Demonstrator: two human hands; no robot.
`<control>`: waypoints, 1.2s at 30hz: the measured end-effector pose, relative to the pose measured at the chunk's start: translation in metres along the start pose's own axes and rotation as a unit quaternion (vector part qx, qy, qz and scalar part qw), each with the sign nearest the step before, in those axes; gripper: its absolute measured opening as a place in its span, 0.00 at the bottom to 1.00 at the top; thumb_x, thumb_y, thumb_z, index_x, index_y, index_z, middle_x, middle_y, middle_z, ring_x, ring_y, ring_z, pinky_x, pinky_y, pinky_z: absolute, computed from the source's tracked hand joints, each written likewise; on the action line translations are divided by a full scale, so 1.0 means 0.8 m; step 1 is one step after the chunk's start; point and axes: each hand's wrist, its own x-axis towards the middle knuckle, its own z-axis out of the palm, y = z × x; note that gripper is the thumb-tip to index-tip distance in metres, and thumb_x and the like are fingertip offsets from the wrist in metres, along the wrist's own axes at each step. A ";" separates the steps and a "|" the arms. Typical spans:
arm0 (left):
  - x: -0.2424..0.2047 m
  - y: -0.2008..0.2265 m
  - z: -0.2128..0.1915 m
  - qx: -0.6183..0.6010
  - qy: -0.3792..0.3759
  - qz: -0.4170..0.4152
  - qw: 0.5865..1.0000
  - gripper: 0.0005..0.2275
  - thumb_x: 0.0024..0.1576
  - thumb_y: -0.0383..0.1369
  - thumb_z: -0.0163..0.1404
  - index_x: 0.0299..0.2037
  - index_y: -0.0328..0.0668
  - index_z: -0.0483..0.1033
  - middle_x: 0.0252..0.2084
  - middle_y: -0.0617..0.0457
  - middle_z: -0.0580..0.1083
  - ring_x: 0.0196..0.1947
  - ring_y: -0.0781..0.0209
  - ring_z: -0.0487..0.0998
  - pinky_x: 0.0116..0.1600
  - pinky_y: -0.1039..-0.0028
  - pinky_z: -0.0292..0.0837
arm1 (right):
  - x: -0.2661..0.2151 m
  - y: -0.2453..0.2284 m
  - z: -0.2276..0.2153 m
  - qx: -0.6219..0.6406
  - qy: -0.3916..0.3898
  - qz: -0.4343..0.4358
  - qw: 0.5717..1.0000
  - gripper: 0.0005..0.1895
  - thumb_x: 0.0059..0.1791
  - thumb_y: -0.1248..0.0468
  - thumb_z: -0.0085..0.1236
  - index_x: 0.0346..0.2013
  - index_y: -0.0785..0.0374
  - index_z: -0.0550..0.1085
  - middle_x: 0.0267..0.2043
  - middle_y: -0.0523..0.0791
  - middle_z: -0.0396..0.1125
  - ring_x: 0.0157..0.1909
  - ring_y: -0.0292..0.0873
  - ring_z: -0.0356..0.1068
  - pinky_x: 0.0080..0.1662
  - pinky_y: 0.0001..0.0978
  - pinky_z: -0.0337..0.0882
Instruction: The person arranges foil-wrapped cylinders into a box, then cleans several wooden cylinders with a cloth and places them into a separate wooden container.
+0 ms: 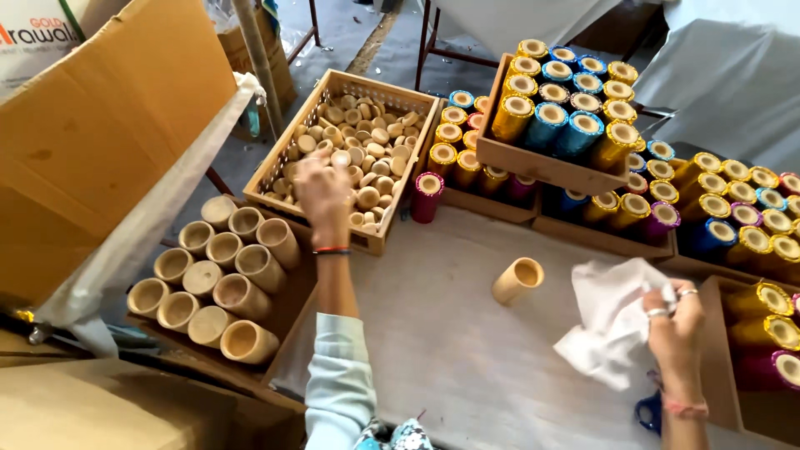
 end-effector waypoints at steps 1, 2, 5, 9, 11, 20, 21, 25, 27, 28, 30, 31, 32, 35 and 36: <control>0.011 -0.012 -0.003 -0.011 0.015 -0.018 1.000 0.13 0.57 0.35 0.57 0.48 0.36 0.78 0.50 0.41 0.76 0.47 0.46 0.78 0.53 0.60 0.73 | 0.007 0.016 0.006 0.060 0.018 0.036 0.997 0.09 0.57 0.62 0.56 0.45 0.66 0.71 0.35 0.41 0.65 0.34 0.31 0.58 0.35 0.24 0.60; 0.022 -0.024 -0.005 -0.021 0.031 -0.035 0.999 0.14 0.57 0.34 0.56 0.51 0.37 0.78 0.51 0.41 0.76 0.49 0.45 0.78 0.54 0.61 0.73 | 0.015 0.032 0.013 0.120 0.035 0.072 0.990 0.10 0.61 0.60 0.53 0.47 0.65 0.69 0.35 0.39 0.63 0.33 0.30 0.58 0.34 0.23 0.59; 0.012 -0.033 -0.015 0.035 0.000 -0.106 0.994 0.14 0.59 0.36 0.54 0.52 0.40 0.78 0.52 0.43 0.77 0.51 0.41 0.77 0.54 0.55 0.71 | 0.013 0.076 0.036 0.130 0.082 0.059 0.986 0.12 0.62 0.60 0.52 0.46 0.68 0.67 0.35 0.39 0.64 0.36 0.31 0.62 0.36 0.23 0.64; 0.016 -0.030 0.015 0.275 -0.135 -0.167 0.937 0.13 0.59 0.39 0.53 0.49 0.41 0.79 0.53 0.43 0.77 0.56 0.43 0.76 0.60 0.54 0.69 | -0.010 0.052 0.072 0.011 0.030 0.054 0.998 0.15 0.55 0.59 0.52 0.50 0.65 0.66 0.40 0.48 0.71 0.35 0.40 0.73 0.34 0.33 0.74; 0.017 -0.027 0.024 0.317 -0.215 -0.192 0.904 0.15 0.56 0.43 0.54 0.47 0.45 0.81 0.54 0.44 0.76 0.59 0.44 0.73 0.66 0.53 0.61 | -0.023 0.030 0.090 -0.127 -0.042 -0.052 0.990 0.19 0.48 0.59 0.58 0.50 0.66 0.70 0.45 0.54 0.73 0.43 0.50 0.75 0.45 0.41 0.75; -0.002 0.056 -0.054 0.100 0.025 0.037 0.994 0.11 0.60 0.35 0.62 0.45 0.36 0.76 0.46 0.46 0.77 0.47 0.46 0.77 0.51 0.61 0.72 | -0.023 0.079 0.104 -0.100 -0.049 -0.072 0.991 0.15 0.50 0.65 0.51 0.51 0.65 0.74 0.49 0.54 0.73 0.51 0.52 0.72 0.54 0.40 0.71; -0.009 0.087 -0.057 0.096 0.020 0.044 0.994 0.11 0.60 0.35 0.62 0.45 0.36 0.76 0.46 0.46 0.77 0.47 0.46 0.77 0.51 0.61 0.72 | -0.022 0.081 0.106 -0.102 -0.042 -0.065 0.992 0.15 0.50 0.65 0.51 0.51 0.65 0.74 0.49 0.54 0.73 0.51 0.52 0.72 0.54 0.40 0.71; -0.076 0.222 -0.075 -0.193 -0.193 0.192 0.942 0.06 0.56 0.27 0.55 0.42 0.38 0.78 0.39 0.44 0.77 0.38 0.46 0.80 0.42 0.63 0.75 | -0.021 0.096 0.107 0.147 0.014 0.066 0.987 0.14 0.55 0.68 0.43 0.53 0.69 0.72 0.45 0.50 0.71 0.46 0.43 0.70 0.49 0.35 0.70; -0.135 0.276 -0.076 -0.280 -0.293 0.224 0.886 0.05 0.56 0.26 0.52 0.41 0.39 0.78 0.38 0.45 0.78 0.36 0.46 0.80 0.40 0.63 0.75 | -0.022 0.093 0.102 0.257 0.038 0.077 0.963 0.14 0.55 0.68 0.41 0.53 0.69 0.71 0.46 0.47 0.70 0.47 0.41 0.68 0.48 0.33 0.70; -0.168 0.294 -0.070 -0.292 -0.377 0.263 0.839 0.05 0.57 0.26 0.52 0.41 0.41 0.79 0.36 0.44 0.78 0.36 0.45 0.79 0.41 0.62 0.75 | -0.025 0.084 0.097 0.346 0.009 0.105 0.932 0.15 0.57 0.65 0.39 0.53 0.70 0.71 0.45 0.47 0.70 0.45 0.41 0.70 0.45 0.35 0.71; -0.230 0.304 -0.042 -0.300 -0.455 0.315 0.777 0.05 0.57 0.27 0.52 0.41 0.42 0.80 0.35 0.43 0.78 0.36 0.44 0.79 0.42 0.61 0.75 | -0.027 0.052 0.095 0.439 -0.008 0.122 0.890 0.17 0.59 0.62 0.37 0.52 0.71 0.71 0.45 0.47 0.70 0.42 0.42 0.71 0.41 0.36 0.72; -0.263 0.296 -0.019 -0.348 -0.465 0.318 0.749 0.06 0.57 0.27 0.53 0.43 0.41 0.79 0.38 0.43 0.78 0.39 0.44 0.80 0.43 0.61 0.76 | -0.029 0.031 0.094 0.481 -0.027 0.133 0.866 0.19 0.58 0.61 0.35 0.52 0.70 0.71 0.45 0.48 0.70 0.43 0.42 0.72 0.43 0.37 0.74; -0.295 0.286 0.005 -0.394 -0.475 0.321 0.718 0.07 0.58 0.27 0.54 0.44 0.40 0.78 0.41 0.44 0.78 0.41 0.44 0.80 0.45 0.61 0.76 | -0.030 0.010 0.095 0.522 -0.048 0.143 0.839 0.20 0.57 0.60 0.33 0.52 0.69 0.71 0.45 0.48 0.71 0.44 0.43 0.73 0.45 0.37 0.75; -0.330 0.259 0.056 -0.315 -0.394 0.353 0.788 0.08 0.58 0.25 0.53 0.47 0.40 0.76 0.44 0.43 0.77 0.42 0.43 0.80 0.46 0.59 0.76 | -0.051 0.028 0.117 0.552 -0.083 0.177 0.811 0.18 0.59 0.57 0.38 0.52 0.65 0.71 0.45 0.46 0.70 0.43 0.40 0.71 0.44 0.33 0.73; -0.335 0.247 0.067 -0.319 -0.389 0.352 0.789 0.08 0.58 0.25 0.53 0.47 0.40 0.76 0.44 0.43 0.77 0.42 0.43 0.80 0.46 0.59 0.76 | -0.053 0.033 0.119 0.548 -0.085 0.174 0.814 0.18 0.59 0.57 0.38 0.52 0.65 0.71 0.45 0.46 0.70 0.43 0.40 0.71 0.44 0.33 0.73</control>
